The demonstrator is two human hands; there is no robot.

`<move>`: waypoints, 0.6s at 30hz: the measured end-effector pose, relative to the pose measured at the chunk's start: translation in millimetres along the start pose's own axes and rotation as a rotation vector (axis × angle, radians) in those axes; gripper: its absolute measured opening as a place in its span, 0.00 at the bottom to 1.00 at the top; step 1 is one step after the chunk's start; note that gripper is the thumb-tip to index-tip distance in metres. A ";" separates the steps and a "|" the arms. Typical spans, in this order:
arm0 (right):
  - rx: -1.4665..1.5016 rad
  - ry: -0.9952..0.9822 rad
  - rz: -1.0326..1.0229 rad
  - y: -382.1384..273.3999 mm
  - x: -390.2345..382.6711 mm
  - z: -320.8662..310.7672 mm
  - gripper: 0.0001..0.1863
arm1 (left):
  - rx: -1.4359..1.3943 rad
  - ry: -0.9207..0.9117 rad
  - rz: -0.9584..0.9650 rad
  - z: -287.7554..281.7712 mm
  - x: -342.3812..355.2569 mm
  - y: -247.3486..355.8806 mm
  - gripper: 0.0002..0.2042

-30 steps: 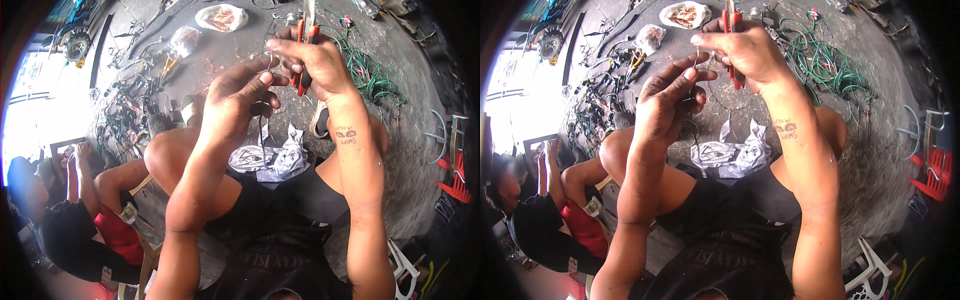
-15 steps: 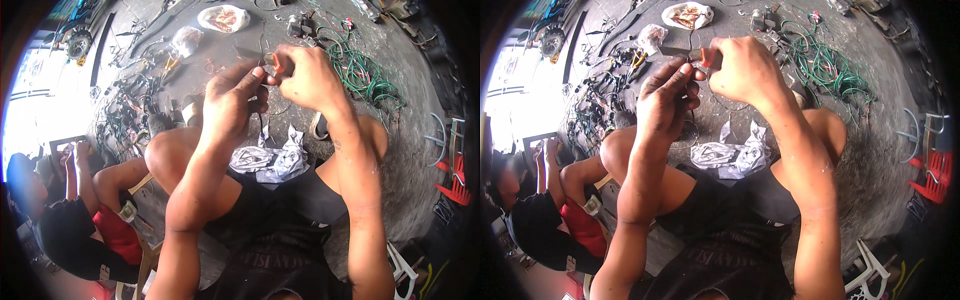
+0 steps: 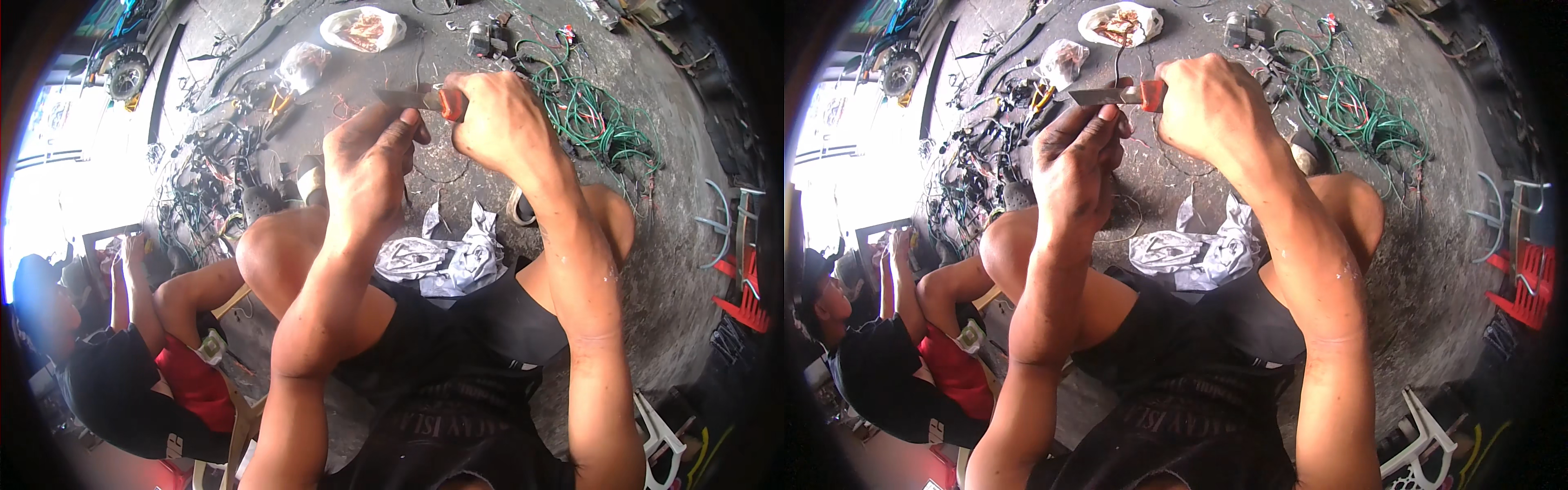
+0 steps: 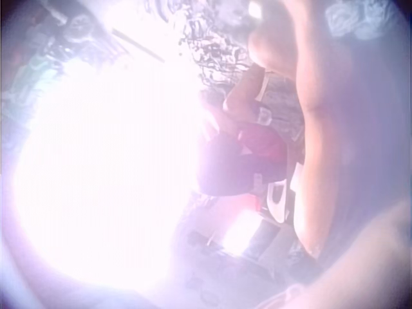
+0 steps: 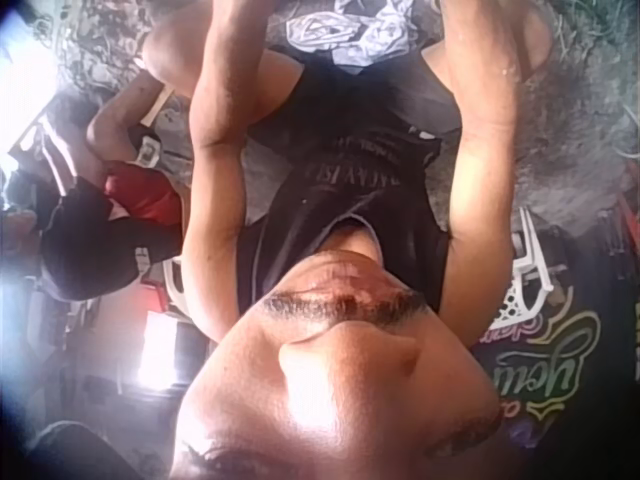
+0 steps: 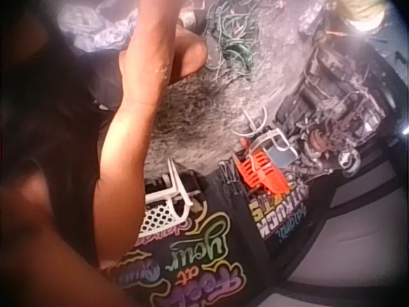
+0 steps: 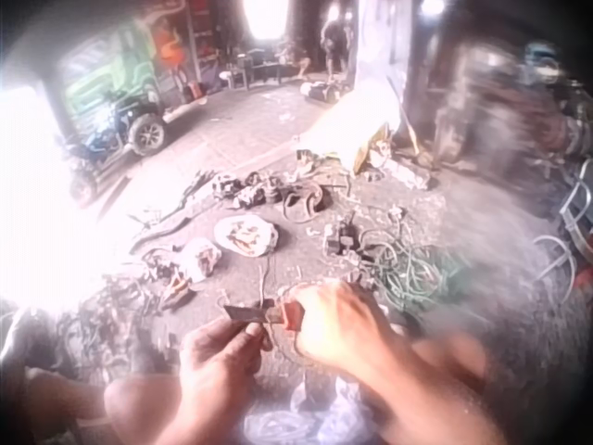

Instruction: Manually stripping and joining automotive electrical wires using a knife and pliers.

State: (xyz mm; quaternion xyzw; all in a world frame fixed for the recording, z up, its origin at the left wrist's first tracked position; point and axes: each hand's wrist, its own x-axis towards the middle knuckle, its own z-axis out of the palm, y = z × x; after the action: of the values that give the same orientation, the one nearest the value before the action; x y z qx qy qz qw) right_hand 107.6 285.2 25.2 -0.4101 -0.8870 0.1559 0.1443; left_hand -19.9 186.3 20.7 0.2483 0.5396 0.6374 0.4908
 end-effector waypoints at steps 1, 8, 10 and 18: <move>0.000 0.003 0.000 1.0 1.6 -1.7 0.09 | 0.001 -0.002 0.002 -0.6 0.9 0.1 0.08; -0.356 0.340 0.359 44.3 22.0 -37.8 0.12 | -0.281 -0.114 -0.168 -12.7 -1.9 5.8 0.11; -0.054 0.401 0.111 41.7 14.3 -37.9 0.09 | -0.325 -0.156 -0.191 -18.9 1.9 0.7 0.14; 0.120 0.088 -0.130 1.0 -4.9 -12.3 0.07 | -0.265 -0.084 -0.154 -11.9 1.3 3.5 0.11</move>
State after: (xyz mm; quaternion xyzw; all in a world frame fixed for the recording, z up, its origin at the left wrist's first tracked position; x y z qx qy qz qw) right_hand 116.1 283.9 35.3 -0.3489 -0.8935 0.1806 0.2173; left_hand -31.7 182.4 20.2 0.1661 0.4472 0.6525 0.5888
